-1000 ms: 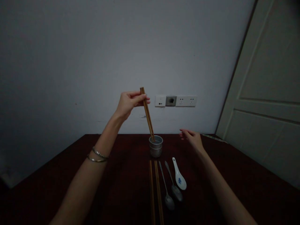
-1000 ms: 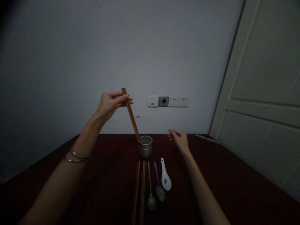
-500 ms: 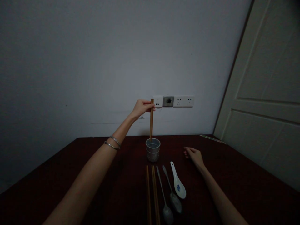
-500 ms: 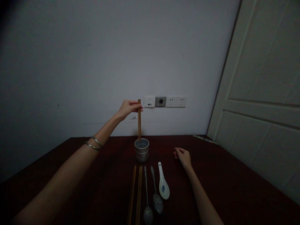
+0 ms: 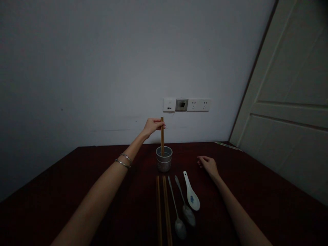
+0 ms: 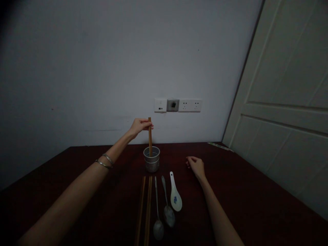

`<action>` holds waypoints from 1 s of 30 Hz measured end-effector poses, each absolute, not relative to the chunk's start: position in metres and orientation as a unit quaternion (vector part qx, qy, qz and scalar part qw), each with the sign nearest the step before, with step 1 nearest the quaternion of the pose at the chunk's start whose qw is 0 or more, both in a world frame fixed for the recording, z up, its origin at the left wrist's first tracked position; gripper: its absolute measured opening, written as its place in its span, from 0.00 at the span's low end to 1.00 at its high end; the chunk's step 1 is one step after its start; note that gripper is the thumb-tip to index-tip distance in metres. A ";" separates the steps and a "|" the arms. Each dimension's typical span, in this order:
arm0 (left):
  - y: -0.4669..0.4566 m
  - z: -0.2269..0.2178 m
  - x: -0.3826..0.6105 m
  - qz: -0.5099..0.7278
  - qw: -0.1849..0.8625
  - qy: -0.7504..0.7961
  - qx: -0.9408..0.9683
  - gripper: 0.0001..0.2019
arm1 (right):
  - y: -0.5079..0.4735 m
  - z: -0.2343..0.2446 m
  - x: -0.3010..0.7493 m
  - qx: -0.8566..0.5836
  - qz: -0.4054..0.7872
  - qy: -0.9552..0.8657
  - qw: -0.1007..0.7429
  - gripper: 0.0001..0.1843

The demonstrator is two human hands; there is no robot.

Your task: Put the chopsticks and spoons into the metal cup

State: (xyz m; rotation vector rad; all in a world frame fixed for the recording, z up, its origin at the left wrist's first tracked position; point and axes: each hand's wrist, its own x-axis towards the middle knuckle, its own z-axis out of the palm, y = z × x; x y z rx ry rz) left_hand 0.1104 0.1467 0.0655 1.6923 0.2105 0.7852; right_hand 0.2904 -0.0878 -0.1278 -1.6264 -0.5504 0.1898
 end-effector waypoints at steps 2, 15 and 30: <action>0.148 0.060 0.112 0.338 0.591 0.097 0.726 0.06 | -0.088 -0.126 0.289 -0.718 0.084 -0.242 0.647 0.15; 0.147 0.041 0.114 0.334 0.599 0.124 0.717 0.04 | -0.088 -0.129 0.292 -0.735 0.080 -0.243 0.628 0.15; 0.153 0.031 0.115 0.338 0.620 0.129 0.696 0.06 | -0.088 -0.130 0.292 -0.730 0.072 -0.248 0.633 0.14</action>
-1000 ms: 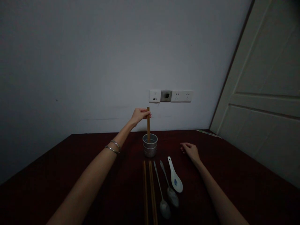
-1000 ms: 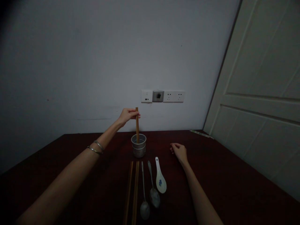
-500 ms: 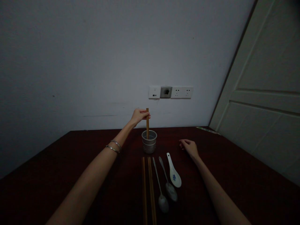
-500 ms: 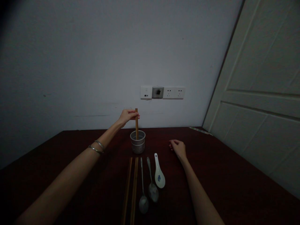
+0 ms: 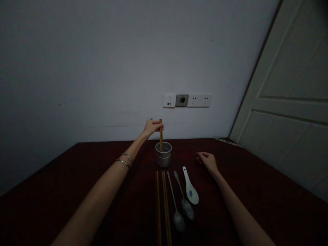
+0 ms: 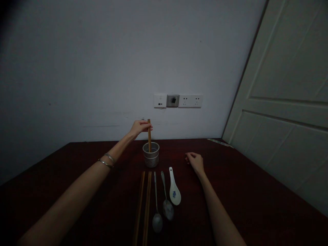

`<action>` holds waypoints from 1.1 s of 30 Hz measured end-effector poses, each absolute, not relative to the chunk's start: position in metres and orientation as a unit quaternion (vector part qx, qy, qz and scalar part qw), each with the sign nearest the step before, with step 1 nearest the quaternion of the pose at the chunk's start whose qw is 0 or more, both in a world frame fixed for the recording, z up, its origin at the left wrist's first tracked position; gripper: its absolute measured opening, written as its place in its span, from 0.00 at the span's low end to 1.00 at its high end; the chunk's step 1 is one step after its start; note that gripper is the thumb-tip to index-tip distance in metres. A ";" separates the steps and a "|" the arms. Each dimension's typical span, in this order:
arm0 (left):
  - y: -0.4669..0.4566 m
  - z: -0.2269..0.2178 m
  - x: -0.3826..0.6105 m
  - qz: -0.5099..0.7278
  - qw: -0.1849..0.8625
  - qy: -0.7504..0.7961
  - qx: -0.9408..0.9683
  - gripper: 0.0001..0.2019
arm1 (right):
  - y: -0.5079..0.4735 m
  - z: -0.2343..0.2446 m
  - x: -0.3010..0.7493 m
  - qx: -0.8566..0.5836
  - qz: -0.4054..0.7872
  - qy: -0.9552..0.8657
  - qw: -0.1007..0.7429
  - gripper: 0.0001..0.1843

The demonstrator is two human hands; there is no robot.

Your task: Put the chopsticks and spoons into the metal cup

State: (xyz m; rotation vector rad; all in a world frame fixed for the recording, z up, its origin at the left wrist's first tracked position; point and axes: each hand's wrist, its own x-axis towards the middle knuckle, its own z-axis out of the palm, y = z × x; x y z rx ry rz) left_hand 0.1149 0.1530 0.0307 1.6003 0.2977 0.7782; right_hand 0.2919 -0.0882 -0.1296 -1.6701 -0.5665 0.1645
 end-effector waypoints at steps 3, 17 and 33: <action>0.153 0.030 0.113 0.330 0.612 0.127 0.707 0.08 | -0.088 -0.129 0.292 -0.725 0.078 -0.251 0.637 0.14; 0.155 0.018 0.113 0.302 0.614 0.157 0.712 0.08 | -0.089 -0.127 0.289 -0.728 0.077 -0.251 0.634 0.13; 0.154 0.003 0.111 0.276 0.609 0.131 0.732 0.12 | -0.088 -0.129 0.291 -0.737 0.073 -0.253 0.623 0.14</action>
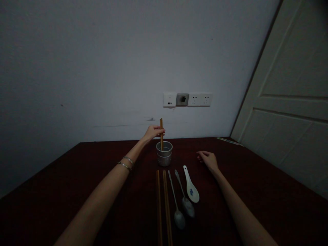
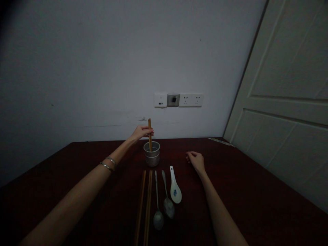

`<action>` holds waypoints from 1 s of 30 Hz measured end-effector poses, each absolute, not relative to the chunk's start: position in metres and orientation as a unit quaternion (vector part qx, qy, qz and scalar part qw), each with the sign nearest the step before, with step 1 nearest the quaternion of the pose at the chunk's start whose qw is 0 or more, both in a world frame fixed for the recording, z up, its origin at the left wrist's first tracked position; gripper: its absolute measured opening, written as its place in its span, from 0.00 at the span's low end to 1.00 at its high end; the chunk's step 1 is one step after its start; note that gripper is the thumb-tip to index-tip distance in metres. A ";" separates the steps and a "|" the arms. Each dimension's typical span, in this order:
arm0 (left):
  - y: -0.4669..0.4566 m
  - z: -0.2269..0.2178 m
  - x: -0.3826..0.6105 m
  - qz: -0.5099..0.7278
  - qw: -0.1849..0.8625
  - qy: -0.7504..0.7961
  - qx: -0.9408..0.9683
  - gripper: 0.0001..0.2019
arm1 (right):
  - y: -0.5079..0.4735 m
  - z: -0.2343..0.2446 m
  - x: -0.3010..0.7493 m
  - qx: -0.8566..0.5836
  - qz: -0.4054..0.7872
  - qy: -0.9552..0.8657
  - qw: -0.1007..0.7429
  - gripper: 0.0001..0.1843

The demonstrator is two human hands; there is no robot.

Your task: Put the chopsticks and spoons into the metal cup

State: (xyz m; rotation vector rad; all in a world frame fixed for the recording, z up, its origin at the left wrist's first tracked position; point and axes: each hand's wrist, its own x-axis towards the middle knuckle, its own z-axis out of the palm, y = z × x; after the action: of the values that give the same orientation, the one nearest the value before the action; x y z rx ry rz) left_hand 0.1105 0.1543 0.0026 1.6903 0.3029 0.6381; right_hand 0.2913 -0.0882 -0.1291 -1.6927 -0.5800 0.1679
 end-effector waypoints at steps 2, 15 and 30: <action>0.156 0.001 0.108 0.284 0.608 0.127 0.731 0.15 | -0.088 -0.129 0.291 -0.733 0.073 -0.258 0.625 0.14; 0.165 0.005 0.031 0.443 0.484 0.265 0.707 0.16 | -0.090 -0.127 0.289 -0.746 0.070 -0.256 0.611 0.13; 0.074 -0.045 -0.005 -0.074 0.308 0.271 0.909 0.16 | -0.092 -0.132 0.289 -0.775 0.045 -0.293 0.559 0.17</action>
State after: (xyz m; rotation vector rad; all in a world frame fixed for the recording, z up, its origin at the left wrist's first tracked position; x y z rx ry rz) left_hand -0.0047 0.0740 -0.0449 2.4039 0.7157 -0.1959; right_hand 0.2887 -0.0916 -0.1323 -1.8269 -0.6904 0.1065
